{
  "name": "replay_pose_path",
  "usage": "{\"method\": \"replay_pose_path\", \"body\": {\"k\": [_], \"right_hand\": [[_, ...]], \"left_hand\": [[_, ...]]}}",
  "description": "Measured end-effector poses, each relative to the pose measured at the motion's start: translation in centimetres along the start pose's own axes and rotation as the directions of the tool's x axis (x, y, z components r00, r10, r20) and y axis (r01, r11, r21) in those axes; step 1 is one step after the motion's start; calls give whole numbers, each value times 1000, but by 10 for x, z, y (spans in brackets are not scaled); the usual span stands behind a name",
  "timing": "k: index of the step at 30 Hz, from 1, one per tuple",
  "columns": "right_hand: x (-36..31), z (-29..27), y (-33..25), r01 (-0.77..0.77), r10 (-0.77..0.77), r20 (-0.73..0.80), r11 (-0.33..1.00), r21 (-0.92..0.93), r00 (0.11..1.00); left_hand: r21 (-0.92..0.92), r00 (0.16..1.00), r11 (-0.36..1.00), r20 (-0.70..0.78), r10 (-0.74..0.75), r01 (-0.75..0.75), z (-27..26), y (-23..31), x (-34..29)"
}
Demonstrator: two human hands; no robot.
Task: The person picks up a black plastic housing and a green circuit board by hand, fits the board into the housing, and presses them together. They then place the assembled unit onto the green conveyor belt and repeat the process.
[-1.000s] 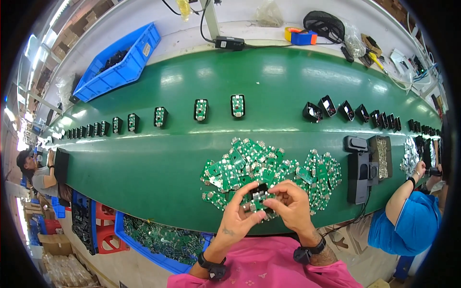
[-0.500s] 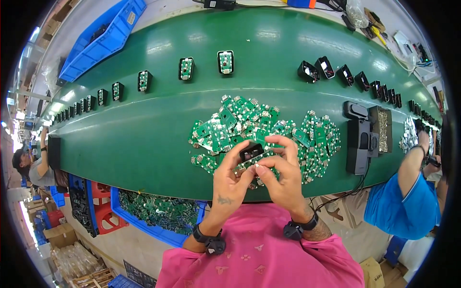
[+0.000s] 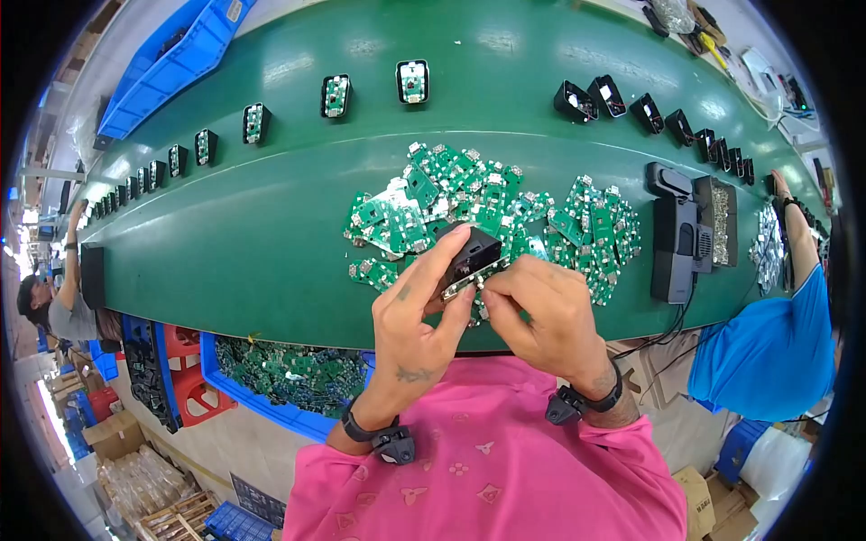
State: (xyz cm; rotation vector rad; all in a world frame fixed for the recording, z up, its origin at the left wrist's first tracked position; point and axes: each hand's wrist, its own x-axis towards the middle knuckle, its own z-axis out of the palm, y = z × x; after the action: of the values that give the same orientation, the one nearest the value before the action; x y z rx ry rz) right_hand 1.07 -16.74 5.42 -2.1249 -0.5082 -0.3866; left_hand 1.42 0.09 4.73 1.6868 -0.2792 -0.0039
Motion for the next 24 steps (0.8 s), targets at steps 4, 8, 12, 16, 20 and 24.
{"method": "replay_pose_path", "body": {"k": [4,8,12,16,20,24], "right_hand": [[2,-2,-3,-5,4,29,999,39,1000],[2,-2,-5,-4,3,24,999,44,1000],[2,0,-4,-8,7,22,999,49,1000],[3,-2,-7,-32,30,55,998,45,998],[2,-2,-10,-124,118,96,991,59,988],[4,2,-9,-147,137,94,984,106,986]], "left_hand": [[-50,1000,999,0,-18,18,-2,2,-2],[-78,1000,997,7,-25,25,-3,3,-3],[-41,999,999,23,-22,23,-6,2,-4],[124,999,992,53,-4,-3,-9,8,-4],[348,988,925,61,140,-153,-9,10,-4],[427,989,892,41,144,-148,-7,15,-3]]}}
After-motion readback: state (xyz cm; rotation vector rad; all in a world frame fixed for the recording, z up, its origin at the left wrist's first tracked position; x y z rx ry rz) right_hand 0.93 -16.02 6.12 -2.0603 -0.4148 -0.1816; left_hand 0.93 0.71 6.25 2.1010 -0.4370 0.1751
